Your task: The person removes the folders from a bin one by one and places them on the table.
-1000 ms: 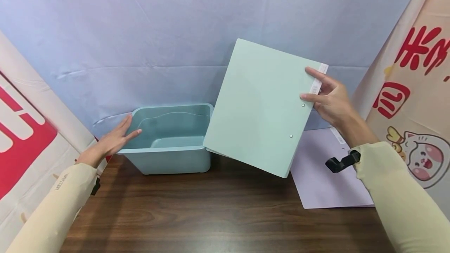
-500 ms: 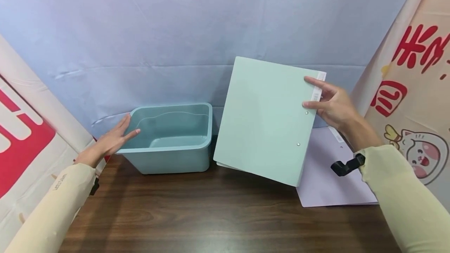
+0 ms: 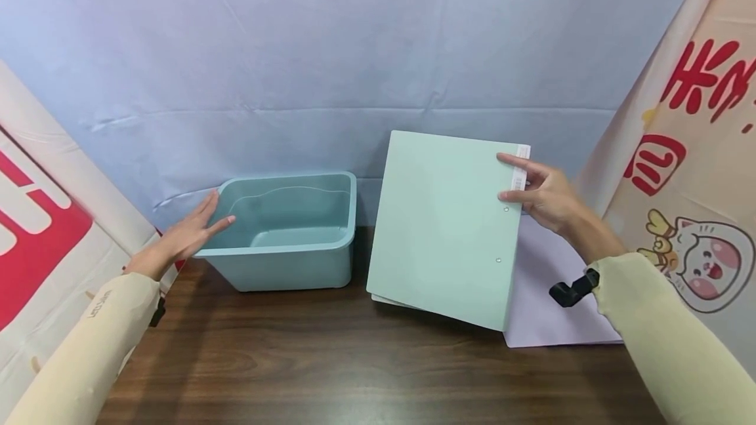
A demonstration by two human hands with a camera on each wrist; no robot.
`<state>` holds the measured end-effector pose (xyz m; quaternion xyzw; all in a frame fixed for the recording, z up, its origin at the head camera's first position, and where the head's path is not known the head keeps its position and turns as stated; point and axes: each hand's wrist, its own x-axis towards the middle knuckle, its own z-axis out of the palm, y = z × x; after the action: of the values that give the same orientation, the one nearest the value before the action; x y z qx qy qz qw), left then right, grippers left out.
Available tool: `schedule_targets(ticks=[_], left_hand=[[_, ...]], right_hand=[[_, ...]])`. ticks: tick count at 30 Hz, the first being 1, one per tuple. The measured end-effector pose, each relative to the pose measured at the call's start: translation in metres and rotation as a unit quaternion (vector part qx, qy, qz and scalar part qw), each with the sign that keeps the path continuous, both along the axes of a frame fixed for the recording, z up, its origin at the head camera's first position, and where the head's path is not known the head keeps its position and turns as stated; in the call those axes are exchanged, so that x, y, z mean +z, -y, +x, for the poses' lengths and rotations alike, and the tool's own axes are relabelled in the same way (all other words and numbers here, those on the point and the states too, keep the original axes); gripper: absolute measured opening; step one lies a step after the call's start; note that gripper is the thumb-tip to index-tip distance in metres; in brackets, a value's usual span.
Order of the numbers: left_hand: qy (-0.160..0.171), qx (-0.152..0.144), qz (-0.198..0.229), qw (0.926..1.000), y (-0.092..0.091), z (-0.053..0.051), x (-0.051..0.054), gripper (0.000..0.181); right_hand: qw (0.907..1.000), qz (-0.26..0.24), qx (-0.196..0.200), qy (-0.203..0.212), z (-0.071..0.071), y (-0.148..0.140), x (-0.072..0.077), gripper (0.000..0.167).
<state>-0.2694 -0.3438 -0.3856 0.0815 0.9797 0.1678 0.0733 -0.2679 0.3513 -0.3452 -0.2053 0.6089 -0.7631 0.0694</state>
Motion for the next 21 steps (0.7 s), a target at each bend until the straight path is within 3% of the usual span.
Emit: schedule_targets(ticks=[12, 21], left_hand=[[-0.004, 0.000, -0.001, 1.0000, 0.001, -0.001, 0.000, 0.097], [-0.001, -0.002, 0.002, 1.0000, -0.001, 0.001, 0.001, 0.098]], right_hand=[[0.9985, 0.034, 0.028, 0.033, -0.013, 0.011, -0.020, 0.082], [0.9885, 0.132, -0.029, 0.067, -0.020, 0.025, -0.035, 0.086]])
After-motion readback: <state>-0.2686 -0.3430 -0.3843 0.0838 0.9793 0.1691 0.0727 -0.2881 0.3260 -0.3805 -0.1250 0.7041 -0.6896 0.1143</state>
